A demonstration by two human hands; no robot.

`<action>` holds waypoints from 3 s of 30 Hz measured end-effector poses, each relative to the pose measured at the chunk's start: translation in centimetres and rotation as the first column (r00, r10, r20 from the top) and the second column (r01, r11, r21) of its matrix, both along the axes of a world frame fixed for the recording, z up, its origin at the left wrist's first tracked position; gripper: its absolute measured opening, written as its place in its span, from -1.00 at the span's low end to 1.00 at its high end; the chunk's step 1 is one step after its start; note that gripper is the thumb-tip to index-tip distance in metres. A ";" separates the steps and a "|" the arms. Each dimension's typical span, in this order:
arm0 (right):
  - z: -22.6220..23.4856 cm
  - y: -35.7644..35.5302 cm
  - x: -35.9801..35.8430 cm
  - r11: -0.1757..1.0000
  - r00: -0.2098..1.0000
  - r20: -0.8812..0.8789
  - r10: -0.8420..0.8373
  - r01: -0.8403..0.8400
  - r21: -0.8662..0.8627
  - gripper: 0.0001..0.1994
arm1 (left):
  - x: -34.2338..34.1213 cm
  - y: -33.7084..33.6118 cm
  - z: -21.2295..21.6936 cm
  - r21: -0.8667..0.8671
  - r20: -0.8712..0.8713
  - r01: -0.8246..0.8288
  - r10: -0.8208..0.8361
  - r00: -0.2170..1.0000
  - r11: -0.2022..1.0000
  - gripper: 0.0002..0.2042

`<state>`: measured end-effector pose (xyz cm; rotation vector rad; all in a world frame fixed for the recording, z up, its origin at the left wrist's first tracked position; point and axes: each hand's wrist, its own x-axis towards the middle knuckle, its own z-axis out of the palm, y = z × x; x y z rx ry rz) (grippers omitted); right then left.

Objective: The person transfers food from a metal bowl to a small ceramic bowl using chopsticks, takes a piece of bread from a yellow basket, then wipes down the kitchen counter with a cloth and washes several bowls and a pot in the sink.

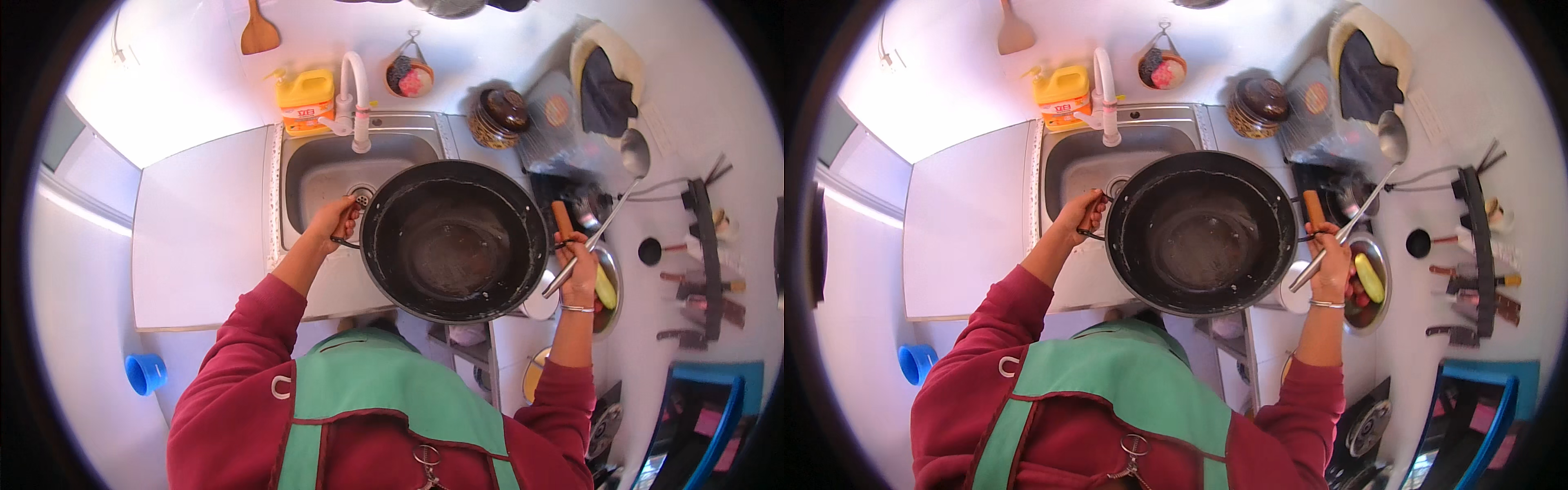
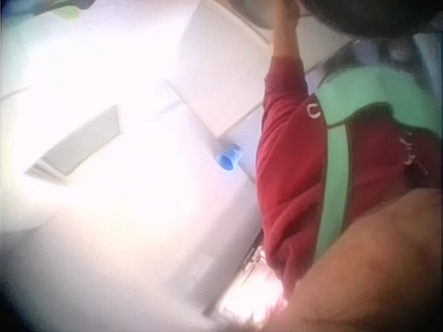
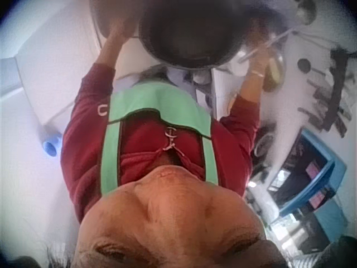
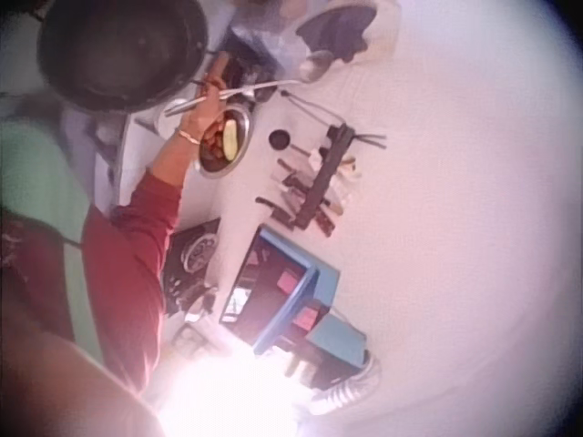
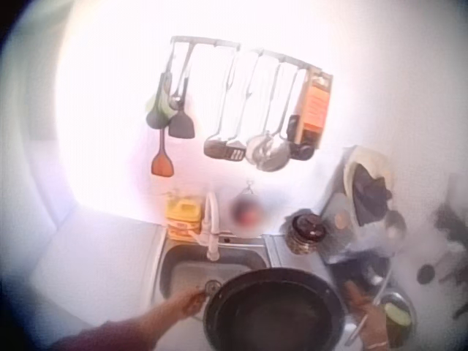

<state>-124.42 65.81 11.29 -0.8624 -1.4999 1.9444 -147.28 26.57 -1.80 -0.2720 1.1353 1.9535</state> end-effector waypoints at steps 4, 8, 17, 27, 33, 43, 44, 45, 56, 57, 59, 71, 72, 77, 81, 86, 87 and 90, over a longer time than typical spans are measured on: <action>-3.5 -0.6 -7.6 0.993 0.994 0.005 0.113 -0.113 -0.016 -0.79 | -6.2 -0.6 -6.4 -0.184 -0.064 -0.062 0.051 0.997 0.981 -0.78; -8.7 -1.0 -13.9 0.992 0.992 0.020 0.122 -0.121 -0.027 -0.81 | -11.0 -1.2 -10.2 -0.351 -0.133 -0.171 0.132 0.982 0.921 -0.76; -20.2 -4.6 -21.6 0.988 0.972 0.181 0.150 -0.141 -0.062 -0.86 | -19.6 -5.8 -14.2 -0.503 -0.295 -0.290 0.153 0.943 0.815 -0.72; -23.0 -10.9 -16.7 0.862 0.852 0.523 0.007 -0.271 0.429 -0.88 | -21.0 -6.5 -13.1 -0.609 -0.498 -0.382 0.040 0.866 0.696 -0.66; -21.4 -20.7 -13.2 0.825 0.698 0.684 0.212 -0.503 0.257 -0.67 | -16.1 -8.4 -11.0 -0.394 -0.898 -0.726 -0.066 0.436 0.564 -0.68; -19.8 -21.9 -9.2 0.773 0.742 0.625 0.245 -0.538 0.336 -0.49 | 0.0 3.7 -3.9 -0.361 -0.630 0.292 -0.462 0.625 0.886 -0.84; -19.7 -21.4 -6.9 0.832 0.756 0.615 0.224 -0.477 0.283 -0.50 | 1.5 5.1 -3.8 -0.362 -0.607 0.381 -0.526 0.596 0.850 -0.84; -19.0 -20.6 -4.2 0.881 0.772 0.602 0.203 -0.412 0.232 -0.52 | 3.0 6.5 -3.9 -0.351 -0.623 0.473 -0.578 0.526 0.808 -0.84; -21.9 -10.7 30.5 0.260 0.437 0.410 -0.801 0.869 -0.420 -0.58 | 17.1 29.4 -11.2 -0.635 -0.763 0.069 -0.610 -0.215 0.770 -0.57; -21.6 -9.8 31.4 0.211 0.405 0.391 -0.827 0.867 -0.452 -0.58 | 17.7 30.2 -11.2 -0.688 -0.715 0.081 -0.653 -0.250 0.721 -0.57; -21.6 -8.3 33.0 0.207 0.439 0.360 -0.823 0.822 -0.531 -0.58 | 20.9 31.6 -10.8 -0.783 -0.613 0.107 -0.728 -0.308 0.613 -0.58; -21.6 -6.4 35.6 0.357 0.523 0.334 -0.784 0.820 -0.448 -0.81 | 30.6 35.2 -12.4 -0.951 -0.255 -0.005 -0.795 -0.550 0.308 -0.71; -21.0 -6.4 35.4 0.368 0.527 0.329 -0.783 0.820 -0.439 -0.81 | 30.6 34.6 -11.9 -0.957 -0.262 0.043 -0.786 -0.560 0.288 -0.72; -18.2 -8.3 33.7 0.518 0.594 0.323 -0.736 0.803 -0.295 -0.77 | 29.7 29.4 -9.6 -0.940 -0.323 0.274 -0.784 -0.530 0.202 -0.64; -14.9 -9.9 29.3 0.669 0.687 0.310 -0.657 0.721 -0.180 -0.69 | 24.9 21.0 -4.5 -0.887 -0.372 0.415 -0.843 -0.388 0.201 -0.61; -13.6 -10.2 17.5 0.914 0.903 0.303 -0.304 0.367 -0.176 -0.72 | 14.0 9.0 -2.3 -0.711 -0.633 0.144 -0.716 0.296 0.688 -0.59; -13.3 -10.5 13.8 0.930 0.947 0.223 -0.229 0.281 -0.236 -0.72 | 11.6 7.1 -2.3 -0.726 -0.645 0.037 -0.699 0.310 0.686 -0.61; -14.0 -11.5 3.4 0.938 0.989 0.148 0.019 0.033 -0.345 -0.72 | 4.6 3.1 -4.1 -0.721 -0.676 -0.206 -0.606 0.419 0.662 -0.63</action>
